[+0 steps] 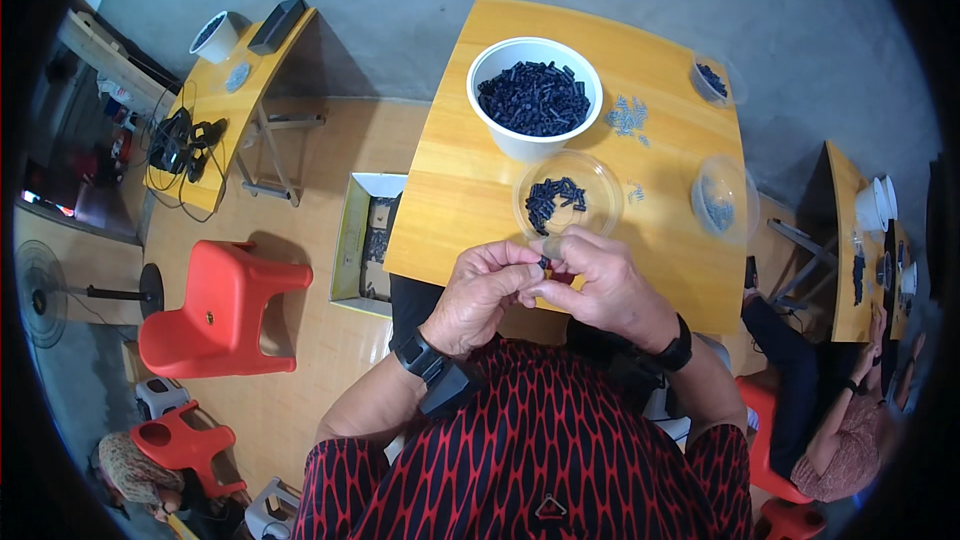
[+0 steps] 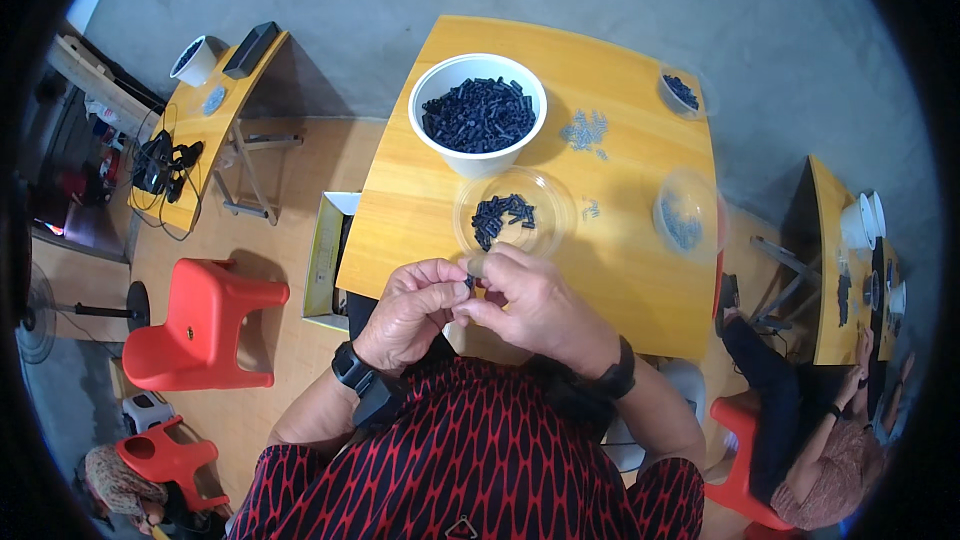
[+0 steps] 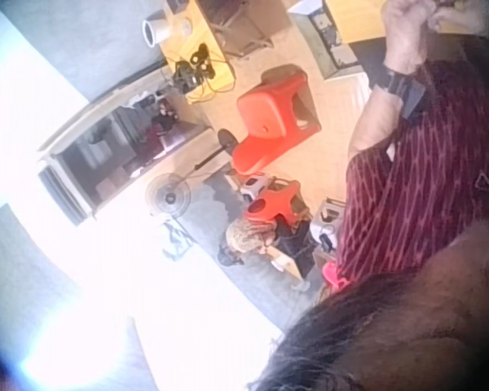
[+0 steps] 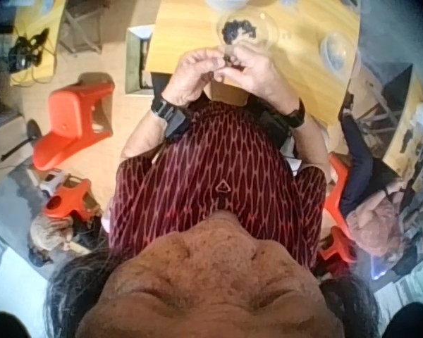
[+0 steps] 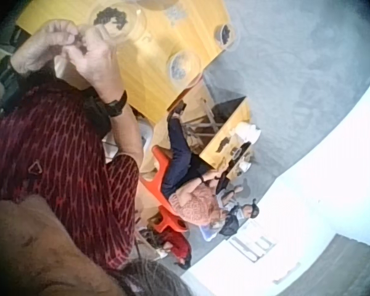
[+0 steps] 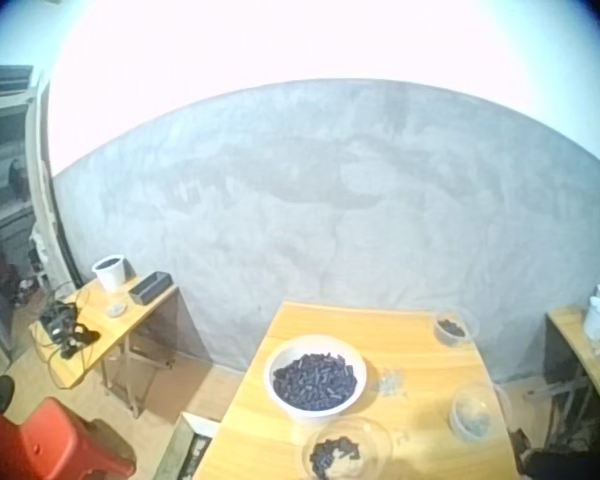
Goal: Manually fitting small black plastic parts onto light blue plastic bases for assembly.
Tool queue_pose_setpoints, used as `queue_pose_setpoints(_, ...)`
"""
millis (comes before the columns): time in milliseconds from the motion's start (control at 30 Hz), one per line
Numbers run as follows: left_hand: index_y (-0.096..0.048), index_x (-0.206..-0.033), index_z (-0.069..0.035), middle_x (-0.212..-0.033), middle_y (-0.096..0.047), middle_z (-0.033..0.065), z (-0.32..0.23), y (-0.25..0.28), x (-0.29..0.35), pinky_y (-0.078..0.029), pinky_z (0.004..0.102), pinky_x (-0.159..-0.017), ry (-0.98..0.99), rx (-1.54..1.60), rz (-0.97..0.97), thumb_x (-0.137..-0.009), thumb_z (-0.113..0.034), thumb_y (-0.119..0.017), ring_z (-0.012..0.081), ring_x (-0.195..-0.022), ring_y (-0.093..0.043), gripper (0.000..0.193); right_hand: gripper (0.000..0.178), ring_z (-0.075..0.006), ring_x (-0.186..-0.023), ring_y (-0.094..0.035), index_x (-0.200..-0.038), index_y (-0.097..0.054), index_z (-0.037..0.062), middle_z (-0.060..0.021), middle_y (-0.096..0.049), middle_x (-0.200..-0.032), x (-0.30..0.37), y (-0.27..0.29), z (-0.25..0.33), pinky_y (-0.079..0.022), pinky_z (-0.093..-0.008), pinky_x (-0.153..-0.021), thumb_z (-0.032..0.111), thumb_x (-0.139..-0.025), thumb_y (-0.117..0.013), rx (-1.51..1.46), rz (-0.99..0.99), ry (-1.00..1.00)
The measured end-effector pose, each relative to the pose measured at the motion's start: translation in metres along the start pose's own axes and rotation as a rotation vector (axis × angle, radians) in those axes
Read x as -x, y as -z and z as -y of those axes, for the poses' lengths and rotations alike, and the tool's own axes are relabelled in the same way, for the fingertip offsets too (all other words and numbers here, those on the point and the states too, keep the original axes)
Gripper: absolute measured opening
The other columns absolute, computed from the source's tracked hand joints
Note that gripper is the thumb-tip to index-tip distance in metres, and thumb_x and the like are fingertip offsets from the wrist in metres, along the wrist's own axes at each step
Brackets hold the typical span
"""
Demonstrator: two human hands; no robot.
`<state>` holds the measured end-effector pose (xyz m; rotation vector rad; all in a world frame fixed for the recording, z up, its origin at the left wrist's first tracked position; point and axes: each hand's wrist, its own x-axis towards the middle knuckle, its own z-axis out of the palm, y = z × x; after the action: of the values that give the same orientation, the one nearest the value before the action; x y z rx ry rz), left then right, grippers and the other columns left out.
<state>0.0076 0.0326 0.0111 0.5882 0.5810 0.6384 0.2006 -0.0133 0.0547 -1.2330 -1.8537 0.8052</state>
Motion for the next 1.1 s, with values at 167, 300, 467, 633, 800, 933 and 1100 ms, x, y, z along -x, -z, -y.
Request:
queue_pose_setpoints(167,-0.068,-0.102,-0.002,-0.093,-0.07,0.0075,0.0,0.0,0.001,-0.057,0.0285,-0.073,0.039,0.013,-0.02,-0.092,-0.004,-0.067,0.0166,-0.081,-0.068,0.01,0.026,-0.0311,-0.071,-0.063,-0.095,-0.062,-0.0017,-0.013,-0.057,-0.081,0.001,-0.005,0.001,-0.051,-0.0388,-0.062,0.01,-0.079,-0.078,0.123,-0.066,0.09)
queue_pose_setpoints(300,-0.068,-0.102,-0.002,-0.093,-0.07,0.0077,0.005,0.003,0.004,-0.058,0.0292,-0.075,0.029,-0.008,-0.008,-0.093,-0.003,-0.066,0.0167,-0.082,-0.068,0.01,0.027,-0.0327,-0.071,-0.063,-0.096,-0.061,-0.0017,-0.0141,-0.057,-0.082,0.003,-0.005,0.003,-0.052,-0.0393,-0.062,0.011,-0.078,-0.078,0.182,-0.079,0.122)
queue_pose_setpoints(467,-0.068,-0.101,-0.002,-0.093,-0.07,0.008,0.01,0.006,0.004,-0.058,0.0287,-0.075,-0.035,-0.041,-0.011,-0.093,-0.003,-0.066,0.016,-0.079,-0.068,0.008,0.026,-0.0226,-0.078,-0.069,-0.103,-0.062,-0.0043,-0.0123,-0.064,-0.089,0.005,-0.001,0.006,-0.055,-0.0322,-0.066,0.005,-0.082,-0.075,0.0,-0.014,-0.043)
queue_pose_setpoints(633,-0.068,-0.099,-0.001,-0.092,-0.07,0.0079,0.005,0.003,0.005,-0.056,0.0264,-0.072,-0.025,-0.127,0.015,-0.092,-0.004,-0.069,0.0146,-0.075,-0.067,0.007,0.01,-0.0135,-0.079,-0.068,-0.087,-0.063,-0.0048,-0.0101,-0.068,-0.092,0.003,0.011,-0.008,-0.054,-0.0277,-0.067,0.002,-0.087,-0.07,-0.284,-0.042,-0.176)
queue_pose_setpoints(800,-0.068,-0.098,0.0,-0.09,-0.069,0.0071,0.004,0.006,0.006,-0.056,0.0261,-0.07,-0.033,-0.161,0.041,-0.092,-0.006,-0.07,0.0136,-0.074,-0.066,0.008,0.003,-0.0118,-0.077,-0.069,-0.088,-0.067,-0.0043,-0.0094,-0.07,-0.087,-0.004,0.017,-0.001,-0.055,-0.024,-0.068,-0.002,-0.088,-0.068,-0.22,0.058,-0.151)
queue_pose_setpoints(933,-0.068,-0.097,0.0,-0.089,-0.07,0.0069,0.006,0.005,0.006,-0.056,0.0258,-0.069,-0.078,-0.194,0.03,-0.092,-0.007,-0.071,0.0132,-0.073,-0.065,0.009,0.009,-0.009,-0.071,-0.065,-0.084,-0.064,-0.0031,-0.0073,-0.068,-0.081,0.0,0.007,-0.006,-0.052,-0.026,-0.062,0.002,-0.089,-0.069,-0.284,-0.014,-0.179)
queue_pose_setpoints(1100,-0.067,-0.096,0.0,-0.089,-0.07,0.0072,0.01,0.0,0.007,-0.056,0.0258,-0.069,-0.129,-0.224,-0.008,-0.091,-0.006,-0.071,0.0131,-0.073,-0.065,0.009,0.009,-0.0065,-0.069,-0.062,-0.085,-0.066,-0.0018,-0.0045,-0.066,-0.076,0.006,-0.002,-0.009,-0.049,-0.0234,-0.06,0.005,-0.088,-0.071,-0.264,-0.091,-0.284)
